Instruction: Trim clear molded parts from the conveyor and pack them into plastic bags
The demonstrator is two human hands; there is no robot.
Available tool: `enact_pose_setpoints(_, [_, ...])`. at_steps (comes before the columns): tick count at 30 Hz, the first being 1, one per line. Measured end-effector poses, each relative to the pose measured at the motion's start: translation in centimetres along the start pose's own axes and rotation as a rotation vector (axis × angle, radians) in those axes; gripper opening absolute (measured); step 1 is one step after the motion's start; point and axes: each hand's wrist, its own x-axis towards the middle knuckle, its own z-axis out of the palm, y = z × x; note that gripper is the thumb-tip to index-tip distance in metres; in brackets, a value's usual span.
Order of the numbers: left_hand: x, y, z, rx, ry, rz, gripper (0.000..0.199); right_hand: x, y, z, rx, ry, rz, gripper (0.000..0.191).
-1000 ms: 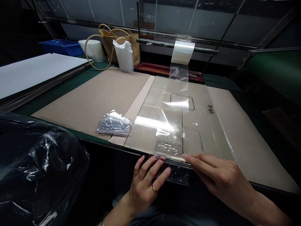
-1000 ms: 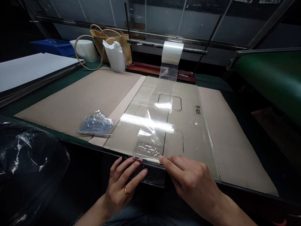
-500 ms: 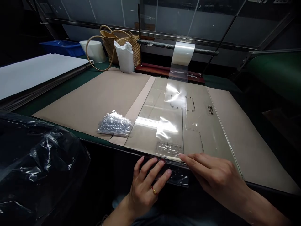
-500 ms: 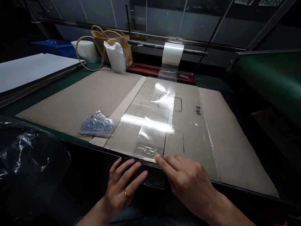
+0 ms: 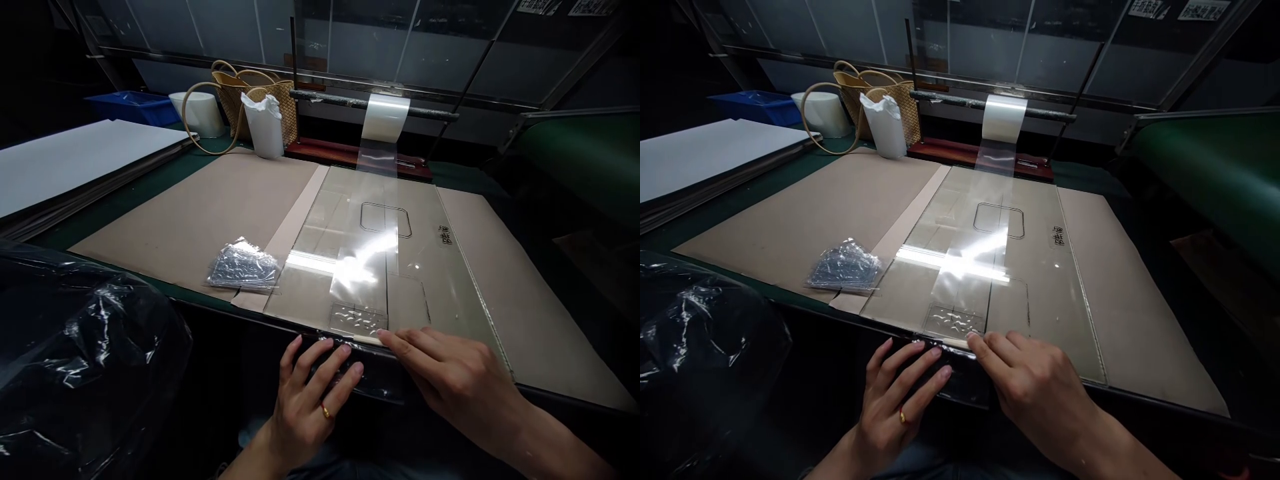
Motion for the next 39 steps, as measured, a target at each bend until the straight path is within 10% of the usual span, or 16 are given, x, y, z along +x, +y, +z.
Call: enact_pose_setpoints(39, [0.22, 0.50, -0.67, 0.003, -0.001, -0.024, 0.034, -0.19, -0.23, -0.64, 0.026, -0.036, 0.011, 0.040])
